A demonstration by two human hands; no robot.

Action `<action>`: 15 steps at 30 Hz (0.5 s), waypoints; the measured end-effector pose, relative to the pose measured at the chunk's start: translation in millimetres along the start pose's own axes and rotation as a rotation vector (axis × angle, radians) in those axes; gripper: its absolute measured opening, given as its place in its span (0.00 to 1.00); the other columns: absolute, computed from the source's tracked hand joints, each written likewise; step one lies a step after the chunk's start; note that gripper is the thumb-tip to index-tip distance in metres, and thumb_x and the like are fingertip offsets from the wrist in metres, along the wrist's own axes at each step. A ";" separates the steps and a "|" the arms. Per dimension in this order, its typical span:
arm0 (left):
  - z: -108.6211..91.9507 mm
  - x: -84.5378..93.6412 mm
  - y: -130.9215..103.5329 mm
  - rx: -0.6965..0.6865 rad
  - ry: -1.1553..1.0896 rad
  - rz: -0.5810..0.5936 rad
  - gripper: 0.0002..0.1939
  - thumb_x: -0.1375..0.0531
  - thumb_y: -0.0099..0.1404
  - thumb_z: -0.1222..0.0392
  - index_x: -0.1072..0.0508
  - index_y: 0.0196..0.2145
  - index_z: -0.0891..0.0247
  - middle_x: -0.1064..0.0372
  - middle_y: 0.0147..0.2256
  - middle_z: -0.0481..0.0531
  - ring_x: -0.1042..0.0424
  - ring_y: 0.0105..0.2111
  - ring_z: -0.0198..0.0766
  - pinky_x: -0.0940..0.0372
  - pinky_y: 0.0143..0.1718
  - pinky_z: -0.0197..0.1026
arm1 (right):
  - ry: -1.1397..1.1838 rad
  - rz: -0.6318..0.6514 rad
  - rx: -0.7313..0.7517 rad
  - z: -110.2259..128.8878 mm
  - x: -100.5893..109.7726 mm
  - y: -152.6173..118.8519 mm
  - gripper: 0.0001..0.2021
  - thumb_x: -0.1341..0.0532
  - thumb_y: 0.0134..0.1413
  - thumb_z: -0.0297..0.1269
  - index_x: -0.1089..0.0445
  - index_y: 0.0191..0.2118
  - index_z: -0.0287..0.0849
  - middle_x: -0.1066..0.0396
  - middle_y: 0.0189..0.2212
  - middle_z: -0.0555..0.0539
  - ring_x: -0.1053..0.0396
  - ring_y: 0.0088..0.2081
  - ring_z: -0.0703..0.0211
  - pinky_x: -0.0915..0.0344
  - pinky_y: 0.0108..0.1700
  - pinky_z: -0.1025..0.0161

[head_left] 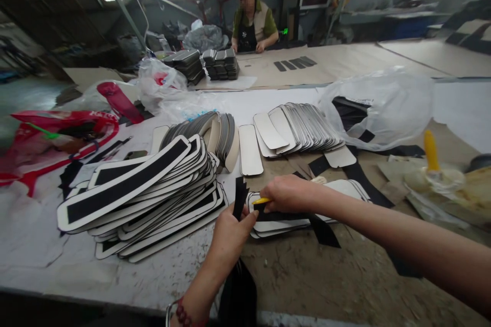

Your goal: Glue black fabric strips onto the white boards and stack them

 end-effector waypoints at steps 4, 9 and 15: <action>7.4 0.1 -2.1 -0.003 -0.036 -0.072 0.13 0.36 0.45 0.53 0.34 0.22 0.63 0.41 0.19 0.44 0.41 0.22 0.34 0.44 0.26 0.36 | -0.028 -0.011 -0.060 -10.5 1.8 -16.5 0.14 0.36 0.45 0.43 0.24 0.37 0.41 0.24 0.32 0.39 0.27 0.36 0.47 0.41 0.30 0.64; 7.3 9.0 -15.8 -0.007 -0.095 -0.142 0.15 0.35 0.48 0.51 0.29 0.27 0.65 0.35 0.23 0.45 0.37 0.24 0.34 0.42 0.28 0.35 | -0.028 -0.065 -0.241 -61.3 5.8 -84.0 0.09 0.42 0.51 0.41 0.28 0.34 0.43 0.26 0.32 0.43 0.28 0.35 0.49 0.41 0.32 0.63; 12.9 15.5 -20.5 0.052 -0.113 -0.159 0.21 0.31 0.44 0.48 0.28 0.29 0.66 0.36 0.17 0.44 0.38 0.20 0.33 0.43 0.24 0.35 | 0.219 -0.159 -0.412 -107.9 -10.1 -140.7 0.11 0.48 0.58 0.43 0.34 0.31 0.42 0.28 0.28 0.48 0.32 0.29 0.58 0.44 0.30 0.66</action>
Point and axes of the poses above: each hand's wrist, its own y-axis towards the middle knuckle, its own x-axis out of the back of the hand, z = x × y, the point moved 8 cm from there along y, towards the middle knuckle
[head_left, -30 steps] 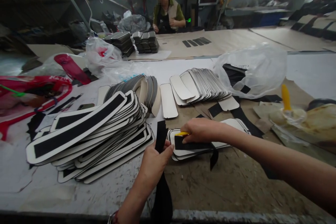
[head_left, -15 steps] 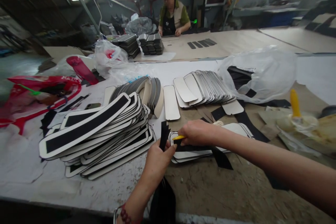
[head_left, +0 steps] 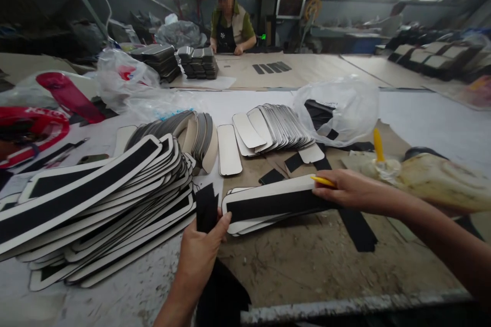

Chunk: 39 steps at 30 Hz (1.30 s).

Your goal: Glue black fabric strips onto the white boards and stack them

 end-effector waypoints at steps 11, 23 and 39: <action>21.5 2.6 10.5 0.101 -0.057 0.029 0.26 0.29 0.41 0.49 0.27 0.34 0.68 0.33 0.19 0.44 0.36 0.21 0.34 0.42 0.26 0.37 | -0.333 -0.169 -0.126 10.6 -4.1 12.7 0.12 0.44 0.58 0.45 0.30 0.37 0.44 0.25 0.32 0.44 0.27 0.36 0.51 0.42 0.31 0.64; 26.8 2.6 12.5 0.191 -0.101 0.003 0.28 0.27 0.36 0.50 0.27 0.34 0.67 0.33 0.20 0.44 0.36 0.21 0.32 0.40 0.24 0.34 | -0.350 -0.220 -0.052 8.5 -17.2 26.6 0.13 0.41 0.56 0.46 0.31 0.37 0.42 0.26 0.32 0.42 0.28 0.36 0.49 0.41 0.31 0.63; 18.4 7.8 8.1 0.255 -0.220 -0.003 0.24 0.28 0.38 0.57 0.27 0.34 0.63 0.32 0.20 0.45 0.35 0.18 0.34 0.38 0.18 0.35 | 0.660 -0.398 -0.176 -26.3 3.1 -24.5 0.19 0.49 0.57 0.52 0.39 0.25 0.42 0.43 0.18 0.55 0.45 0.21 0.66 0.47 0.23 0.67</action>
Point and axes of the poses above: each hand's wrist, its own y-axis towards the middle knuckle, its own x-axis out of the back of the hand, z = x × y, the point moved 8 cm from there along y, towards the middle knuckle
